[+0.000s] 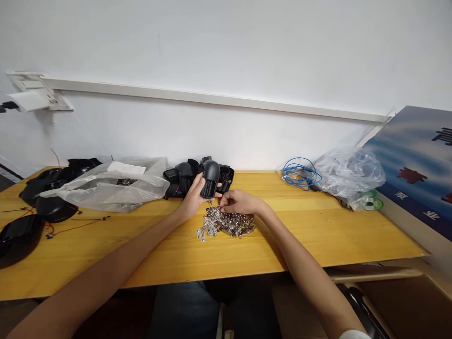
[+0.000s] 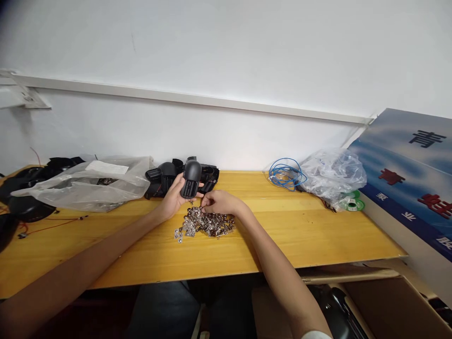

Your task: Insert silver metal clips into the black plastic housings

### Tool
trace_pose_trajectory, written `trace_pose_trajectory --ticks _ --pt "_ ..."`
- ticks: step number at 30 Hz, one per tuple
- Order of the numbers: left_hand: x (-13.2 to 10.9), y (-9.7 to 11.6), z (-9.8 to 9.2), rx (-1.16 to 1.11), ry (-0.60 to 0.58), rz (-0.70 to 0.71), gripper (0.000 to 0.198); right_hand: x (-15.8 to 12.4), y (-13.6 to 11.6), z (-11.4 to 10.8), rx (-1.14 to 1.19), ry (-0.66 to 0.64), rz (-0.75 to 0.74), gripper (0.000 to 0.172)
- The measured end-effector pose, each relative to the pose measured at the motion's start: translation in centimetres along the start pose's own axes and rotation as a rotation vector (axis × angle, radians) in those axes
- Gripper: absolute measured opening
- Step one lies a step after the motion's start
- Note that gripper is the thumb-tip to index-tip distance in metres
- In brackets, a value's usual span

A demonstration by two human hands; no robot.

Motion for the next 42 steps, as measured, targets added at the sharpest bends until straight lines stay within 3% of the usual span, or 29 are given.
trace_pose_trajectory --ticks 8,12,16,23,30,36,42 --pt "0.0 0.2 0.2 0.014 -0.004 0.012 0.069 -0.1 0.1 -0.7 0.017 0.024 0.027 0.01" --pt "0.1 0.6 -0.4 0.009 0.053 0.072 0.069 0.0 0.2 -0.9 0.089 0.036 0.0 0.012" --pt "0.0 0.9 -1.3 0.013 0.133 0.116 0.069 -0.3 -0.5 -2.5 0.111 0.163 -0.044 0.014" --pt "0.1 0.5 -1.3 -0.046 0.112 0.12 0.071 -1.3 -1.6 -5.0 0.039 0.408 -0.153 0.02" --pt "0.3 -0.4 -1.5 -0.073 0.104 0.088 0.072 -0.4 -1.4 -3.1 0.342 0.378 -0.164 0.034" --pt "0.4 -0.4 -1.2 -0.08 0.08 0.109 0.072 0.2 -1.6 -2.1 0.43 0.458 -0.192 0.036" --pt "0.3 -0.3 -0.6 -0.083 0.043 0.109 0.071 0.8 -1.8 -1.2 0.56 0.435 -0.192 0.037"
Point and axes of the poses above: each hand's wrist, its own x-axis towards the middle knuckle, its own z-axis out of the palm, y = z × x, the point moved 10 cm from there along x, towards the middle knuckle, and after that the axes turned 3 degrees about z, right-handed, at the moved point
